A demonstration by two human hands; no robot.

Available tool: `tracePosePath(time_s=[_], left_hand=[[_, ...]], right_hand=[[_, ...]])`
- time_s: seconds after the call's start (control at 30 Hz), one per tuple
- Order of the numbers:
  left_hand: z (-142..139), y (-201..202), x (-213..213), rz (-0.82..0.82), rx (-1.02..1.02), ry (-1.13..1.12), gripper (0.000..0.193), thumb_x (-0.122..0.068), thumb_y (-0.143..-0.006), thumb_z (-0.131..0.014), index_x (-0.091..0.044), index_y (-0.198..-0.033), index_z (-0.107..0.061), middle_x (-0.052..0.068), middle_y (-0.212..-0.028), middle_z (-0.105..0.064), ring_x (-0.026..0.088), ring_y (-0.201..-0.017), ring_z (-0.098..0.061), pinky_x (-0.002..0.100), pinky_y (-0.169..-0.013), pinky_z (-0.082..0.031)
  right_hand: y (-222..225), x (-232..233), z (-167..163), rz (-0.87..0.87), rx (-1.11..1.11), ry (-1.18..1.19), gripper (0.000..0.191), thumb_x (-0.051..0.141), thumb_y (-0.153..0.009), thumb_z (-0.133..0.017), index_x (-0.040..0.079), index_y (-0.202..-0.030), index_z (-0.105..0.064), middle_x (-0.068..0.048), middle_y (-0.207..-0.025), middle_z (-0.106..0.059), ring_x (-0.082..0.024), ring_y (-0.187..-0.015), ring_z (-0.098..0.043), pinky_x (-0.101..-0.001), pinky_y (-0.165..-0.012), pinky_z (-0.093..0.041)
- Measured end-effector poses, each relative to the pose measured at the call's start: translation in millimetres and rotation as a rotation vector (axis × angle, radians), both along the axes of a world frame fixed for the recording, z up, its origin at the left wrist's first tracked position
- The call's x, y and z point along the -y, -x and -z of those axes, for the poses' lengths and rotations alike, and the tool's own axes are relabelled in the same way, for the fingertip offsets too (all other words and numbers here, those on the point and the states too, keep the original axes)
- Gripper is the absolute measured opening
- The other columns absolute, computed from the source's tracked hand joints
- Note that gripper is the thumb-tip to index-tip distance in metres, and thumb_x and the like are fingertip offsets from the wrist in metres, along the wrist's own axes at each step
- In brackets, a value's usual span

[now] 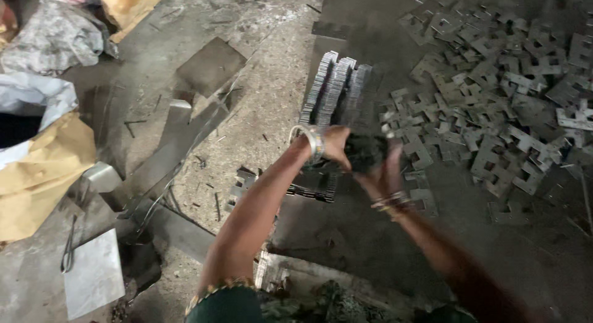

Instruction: The person picks up small metal brackets from a pile on the floor and stacks them into neat piles. They handle the parts one by one, aligning them carefully to form organized stacks.

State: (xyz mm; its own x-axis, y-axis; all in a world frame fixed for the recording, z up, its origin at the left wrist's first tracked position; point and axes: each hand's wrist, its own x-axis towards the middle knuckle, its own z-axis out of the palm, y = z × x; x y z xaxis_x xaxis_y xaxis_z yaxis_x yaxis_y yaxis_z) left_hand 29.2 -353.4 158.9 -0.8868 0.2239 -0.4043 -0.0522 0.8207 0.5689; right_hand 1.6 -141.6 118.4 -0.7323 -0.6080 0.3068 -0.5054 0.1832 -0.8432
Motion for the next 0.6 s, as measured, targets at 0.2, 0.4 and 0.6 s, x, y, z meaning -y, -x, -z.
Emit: tracePosePath(time_s=[0.2,0.4,0.6], left_hand=[[12.9,-3.7,-15.8,0.212,0.274,0.489,0.114,-0.038,-0.058,-0.101,-0.004,-0.148,-0.041,0.019,-0.139,-0.059,0.033,-0.123,-0.061,0.042,-0.102,-0.052],[15.8,-79.3,13.9,-0.071,-0.318,0.314,0.134,-0.048,-0.062,-0.092,-0.016,-0.171,-0.020,0.014,-0.138,-0.062,0.026,-0.130,-0.058,0.036,-0.108,-0.053],[44.3,-144.0,38.6,-0.660,-0.343,0.201,0.152,-0.045,-0.046,-0.101,-0.011,-0.158,-0.004,0.016,-0.163,-0.023,0.033,-0.146,-0.037,0.043,-0.104,-0.045]], right_hand=[[-38.2,42.7,70.2,0.072,-0.265,-0.155,0.092,0.029,-0.057,-0.092,0.001,-0.134,-0.049,-0.022,-0.127,-0.058,-0.042,-0.118,-0.057,-0.0572,-0.104,-0.044],[-32.5,43.9,111.0,0.010,-0.224,-0.327,0.085,0.030,-0.063,-0.089,0.006,-0.136,-0.053,-0.018,-0.132,-0.059,-0.039,-0.124,-0.057,-0.0505,-0.106,-0.047],[-40.3,50.5,95.9,0.143,-0.273,-0.591,0.095,0.037,-0.063,-0.093,0.007,-0.142,-0.048,-0.019,-0.143,-0.044,-0.041,-0.130,-0.043,-0.0573,-0.106,-0.039]])
